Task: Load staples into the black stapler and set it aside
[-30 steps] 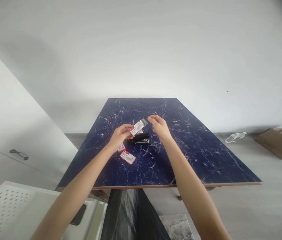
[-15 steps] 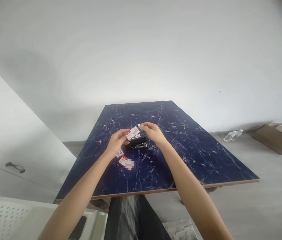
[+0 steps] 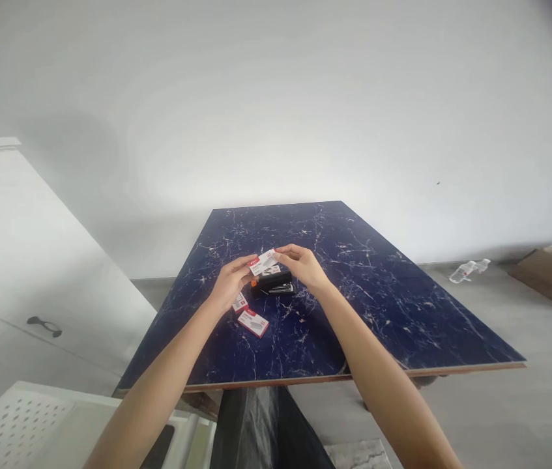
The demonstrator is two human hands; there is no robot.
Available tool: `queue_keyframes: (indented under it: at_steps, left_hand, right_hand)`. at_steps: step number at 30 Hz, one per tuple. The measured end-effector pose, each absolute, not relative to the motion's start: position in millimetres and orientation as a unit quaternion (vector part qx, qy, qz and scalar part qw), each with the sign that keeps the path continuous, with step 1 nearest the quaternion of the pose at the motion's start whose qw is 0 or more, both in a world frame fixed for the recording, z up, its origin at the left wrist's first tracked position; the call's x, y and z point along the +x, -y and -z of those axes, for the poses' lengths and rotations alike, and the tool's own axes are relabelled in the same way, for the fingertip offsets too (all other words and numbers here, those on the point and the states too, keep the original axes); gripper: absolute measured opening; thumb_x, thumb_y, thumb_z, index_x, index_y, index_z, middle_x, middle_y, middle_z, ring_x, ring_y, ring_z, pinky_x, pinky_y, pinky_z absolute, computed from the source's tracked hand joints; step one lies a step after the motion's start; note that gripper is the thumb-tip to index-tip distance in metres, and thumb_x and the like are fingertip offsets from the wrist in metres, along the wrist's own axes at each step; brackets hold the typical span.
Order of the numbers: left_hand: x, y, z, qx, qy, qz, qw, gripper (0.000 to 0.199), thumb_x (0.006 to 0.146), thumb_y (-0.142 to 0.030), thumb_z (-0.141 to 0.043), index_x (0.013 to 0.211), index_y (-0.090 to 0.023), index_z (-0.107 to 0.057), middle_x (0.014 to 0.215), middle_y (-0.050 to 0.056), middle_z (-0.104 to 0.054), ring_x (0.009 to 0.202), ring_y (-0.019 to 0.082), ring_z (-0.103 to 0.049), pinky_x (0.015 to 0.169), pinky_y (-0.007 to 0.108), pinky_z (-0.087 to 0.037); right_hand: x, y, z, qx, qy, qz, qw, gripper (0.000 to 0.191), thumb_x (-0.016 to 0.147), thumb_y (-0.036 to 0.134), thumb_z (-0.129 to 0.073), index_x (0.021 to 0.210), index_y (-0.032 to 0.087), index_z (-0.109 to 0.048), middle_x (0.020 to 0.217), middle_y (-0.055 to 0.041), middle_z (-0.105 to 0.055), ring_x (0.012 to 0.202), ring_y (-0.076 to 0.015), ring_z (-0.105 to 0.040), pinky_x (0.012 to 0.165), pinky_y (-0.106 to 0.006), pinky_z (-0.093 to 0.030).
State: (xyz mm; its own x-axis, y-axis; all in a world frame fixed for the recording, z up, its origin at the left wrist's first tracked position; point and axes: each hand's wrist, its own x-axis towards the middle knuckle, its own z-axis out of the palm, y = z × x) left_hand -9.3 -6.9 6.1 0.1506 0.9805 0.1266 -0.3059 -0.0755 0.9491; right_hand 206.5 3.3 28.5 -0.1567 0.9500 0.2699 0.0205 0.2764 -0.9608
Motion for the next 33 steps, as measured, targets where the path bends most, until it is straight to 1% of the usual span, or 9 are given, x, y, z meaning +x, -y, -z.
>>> queue_keyframes:
  at_steps: [3,8,12,16,21,24,27,31,33]
  left_hand:
    - [-9.7,8.8,-9.1,0.482,-0.32,-0.548,0.604,0.034,0.079,-0.025,-0.075,0.111,-0.016,-0.076,0.116,0.013,-0.073,0.108,0.029,-0.068,0.097,0.046,-0.054]
    - [-4.6,13.5,-10.8,0.522,-0.341,-0.554,0.553,0.049,0.073,-0.024,-0.084,0.121,-0.02,-0.071,0.119,0.009,-0.072,0.111,0.028,-0.067,0.104,0.048,-0.05]
    - [-4.2,12.5,-9.5,0.515,-0.35,-0.568,0.539,0.052,0.071,-0.025,-0.086,0.12,-0.02,-0.071,0.112,0.008,-0.074,0.105,0.025,-0.069,0.103,0.048,-0.051]
    - [-6.7,9.8,-8.4,0.506,-0.332,-0.575,0.551,0.049,0.072,-0.025,-0.085,0.119,-0.021,-0.071,0.116,0.008,-0.073,0.112,0.026,-0.066,0.104,0.047,-0.05]
    - [-11.1,2.5,-5.2,0.502,-0.339,-0.583,0.541,0.045,0.075,-0.03,-0.082,0.118,-0.022,-0.071,0.118,0.008,-0.072,0.105,0.024,-0.069,0.099,0.044,-0.053]
    - [-21.6,-6.1,-2.0,0.517,-0.433,-0.577,0.461,0.038,0.08,-0.033,-0.076,0.115,-0.021,-0.071,0.115,0.009,-0.072,0.093,0.023,-0.07,0.091,0.043,-0.055]
    - [-37.5,-14.2,3.5,0.588,-0.552,-0.497,0.32,0.028,0.081,-0.029,-0.07,0.107,-0.021,-0.074,0.105,0.009,-0.073,0.082,0.024,-0.07,0.089,0.045,-0.054]
    - [-52.0,-19.2,9.9,0.704,-0.592,-0.368,0.136,0.022,0.078,-0.024,-0.068,0.097,-0.02,-0.077,0.102,0.013,-0.073,0.1,0.034,-0.065,0.102,0.052,-0.042]
    - [-53.4,-18.6,8.3,0.726,-0.594,-0.335,0.094,0.023,0.079,-0.025,-0.067,0.098,-0.02,-0.078,0.102,0.015,-0.072,0.107,0.037,-0.062,0.105,0.055,-0.037]
  right_hand:
    - [203.1,-0.9,-29.7,-0.412,0.63,-0.382,0.537,0.033,0.082,0.048,-0.069,0.099,0.02,-0.074,0.091,-0.0057,-0.075,0.08,-0.0187,-0.067,0.073,-0.029,-0.05]
    - [196.7,5.2,-30.9,-0.463,0.634,-0.263,0.56,0.032,0.086,0.052,-0.064,0.091,0.022,-0.076,0.074,-0.002,-0.069,0.058,-0.0146,-0.052,0.058,-0.028,-0.042]
    - [192.8,8.6,-29.3,-0.454,0.643,-0.289,0.544,0.039,0.087,0.054,-0.062,0.104,0.022,-0.078,0.061,0.0005,-0.061,0.049,-0.0132,-0.042,0.05,-0.028,-0.033]
    - [190.1,10.2,-28.6,-0.427,0.655,-0.325,0.532,0.041,0.087,0.05,-0.062,0.115,0.023,-0.075,0.077,-0.0015,-0.07,0.049,-0.0118,-0.042,0.048,-0.027,-0.033]
    - [197.8,1.9,-29.4,-0.431,0.639,-0.345,0.536,0.035,0.085,0.046,-0.062,0.11,0.025,-0.075,0.1,-0.0032,-0.074,0.066,-0.0156,-0.058,0.063,-0.029,-0.046]
    - [216.0,-12.3,-24.3,-0.509,0.562,-0.326,0.564,0.032,0.084,0.039,-0.058,0.107,0.023,-0.072,0.102,-0.0045,-0.074,0.087,-0.0208,-0.065,0.079,-0.032,-0.049]
    - [235.3,-27.8,-13.5,-0.585,0.516,-0.326,0.535,0.034,0.082,0.033,-0.054,0.109,0.021,-0.069,0.109,-0.0066,-0.073,0.095,-0.0226,-0.065,0.084,-0.033,-0.049]
    - [243.3,-41.0,3.2,-0.63,0.555,-0.318,0.441,0.034,0.081,0.025,-0.051,0.109,0.021,-0.069,0.108,-0.0074,-0.074,0.093,-0.0221,-0.066,0.083,-0.033,-0.049]
    - [241.7,-43.1,9.1,-0.629,0.598,-0.317,0.382,0.032,0.079,0.022,-0.053,0.105,0.021,-0.071,0.104,-0.0074,-0.074,0.092,-0.0228,-0.067,0.084,-0.033,-0.048]
